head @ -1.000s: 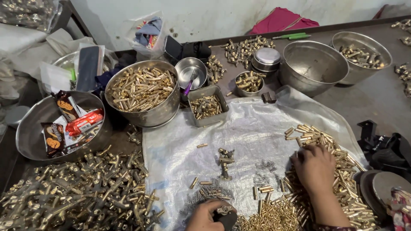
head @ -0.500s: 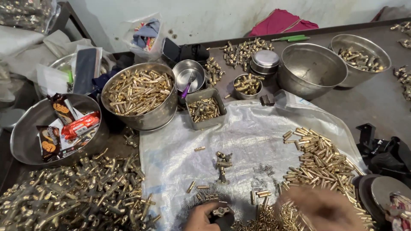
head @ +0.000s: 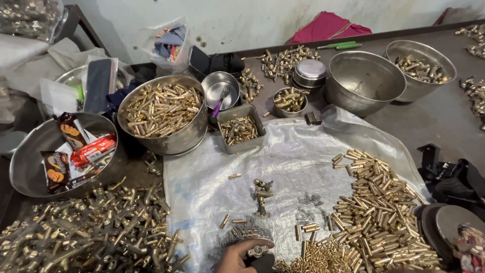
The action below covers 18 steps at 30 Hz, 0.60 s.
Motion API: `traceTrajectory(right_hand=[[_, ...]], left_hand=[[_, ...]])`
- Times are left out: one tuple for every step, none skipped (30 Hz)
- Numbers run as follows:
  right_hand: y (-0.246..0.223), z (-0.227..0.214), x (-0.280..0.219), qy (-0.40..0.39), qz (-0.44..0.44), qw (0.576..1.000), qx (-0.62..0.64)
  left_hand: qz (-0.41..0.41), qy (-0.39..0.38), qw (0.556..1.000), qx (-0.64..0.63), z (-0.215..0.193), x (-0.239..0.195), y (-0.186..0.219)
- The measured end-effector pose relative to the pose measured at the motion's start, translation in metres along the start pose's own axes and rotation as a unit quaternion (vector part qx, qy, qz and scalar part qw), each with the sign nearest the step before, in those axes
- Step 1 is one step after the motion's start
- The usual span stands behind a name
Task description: Sorting small brass components on a workbench in a metal fabrication facility.
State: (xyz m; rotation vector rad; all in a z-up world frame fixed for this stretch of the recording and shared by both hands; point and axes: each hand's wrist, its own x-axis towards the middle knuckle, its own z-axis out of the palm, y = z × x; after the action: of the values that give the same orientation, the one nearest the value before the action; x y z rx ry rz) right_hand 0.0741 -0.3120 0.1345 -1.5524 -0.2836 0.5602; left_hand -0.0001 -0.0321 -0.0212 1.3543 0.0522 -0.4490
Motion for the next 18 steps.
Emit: traceTrajectory(right_hand=[[0.001,0.003,0.002,0.008,0.035,0.999,-0.011],[0.002,0.007,0.003,0.008,0.036,0.999,-0.01],[0.004,0.011,0.006,0.016,0.069,0.997,-0.021],[0.005,0.015,0.008,0.024,0.103,0.994,-0.032],[0.014,0.021,0.011,0.024,0.103,0.994,-0.033],[0.023,0.027,0.014,0.02,0.106,0.994,-0.028],[0.032,0.032,0.019,0.012,0.109,0.994,-0.023],[0.048,0.033,0.025,0.009,0.109,0.994,-0.025],[0.066,0.036,0.027,-0.01,0.095,0.995,-0.007],[0.084,0.039,0.029,-0.028,0.082,0.996,0.011],[0.088,0.039,0.031,-0.028,0.081,0.996,0.012],[0.092,0.04,0.033,-0.038,0.082,0.996,0.024],[0.097,0.039,0.034,-0.049,0.085,0.995,0.036],[0.093,0.041,0.034,-0.049,0.086,0.994,0.036],[0.089,0.044,0.034,-0.041,0.116,0.991,0.056],[0.085,0.046,0.033,-0.034,0.145,0.986,0.075],[0.085,0.047,0.034,-0.034,0.145,0.986,0.075],[0.085,0.048,0.035,-0.028,0.161,0.983,0.082]], left_hand=[[0.017,-0.001,1.0,0.024,0.001,-0.003,0.004],[0.016,0.0,1.0,0.024,0.003,-0.003,0.005],[0.016,0.001,0.998,0.056,0.005,-0.002,0.006],[0.017,0.003,0.996,0.089,0.006,-0.002,0.008],[0.018,0.003,0.996,0.088,0.01,-0.003,0.015],[-0.006,0.034,0.994,0.1,0.014,-0.005,0.023],[-0.029,0.068,0.991,0.11,0.018,-0.006,0.03],[-0.028,0.072,0.991,0.108,0.018,-0.006,0.033],[-0.064,0.077,0.989,0.107,0.019,-0.009,0.035],[-0.101,0.082,0.986,0.106,0.02,-0.012,0.037],[-0.101,0.083,0.986,0.107,0.022,-0.012,0.037],[-0.061,0.083,0.991,0.086,0.023,-0.012,0.037],[-0.023,0.084,0.994,0.063,0.027,-0.013,0.036],[-0.024,0.085,0.994,0.063,0.03,-0.016,0.046],[-0.048,0.098,0.991,0.08,0.033,-0.019,0.056],[-0.072,0.111,0.987,0.097,0.036,-0.022,0.066],[-0.072,0.111,0.986,0.096,0.034,-0.022,0.063],[-0.057,0.105,0.987,0.107,0.033,-0.022,0.06]])
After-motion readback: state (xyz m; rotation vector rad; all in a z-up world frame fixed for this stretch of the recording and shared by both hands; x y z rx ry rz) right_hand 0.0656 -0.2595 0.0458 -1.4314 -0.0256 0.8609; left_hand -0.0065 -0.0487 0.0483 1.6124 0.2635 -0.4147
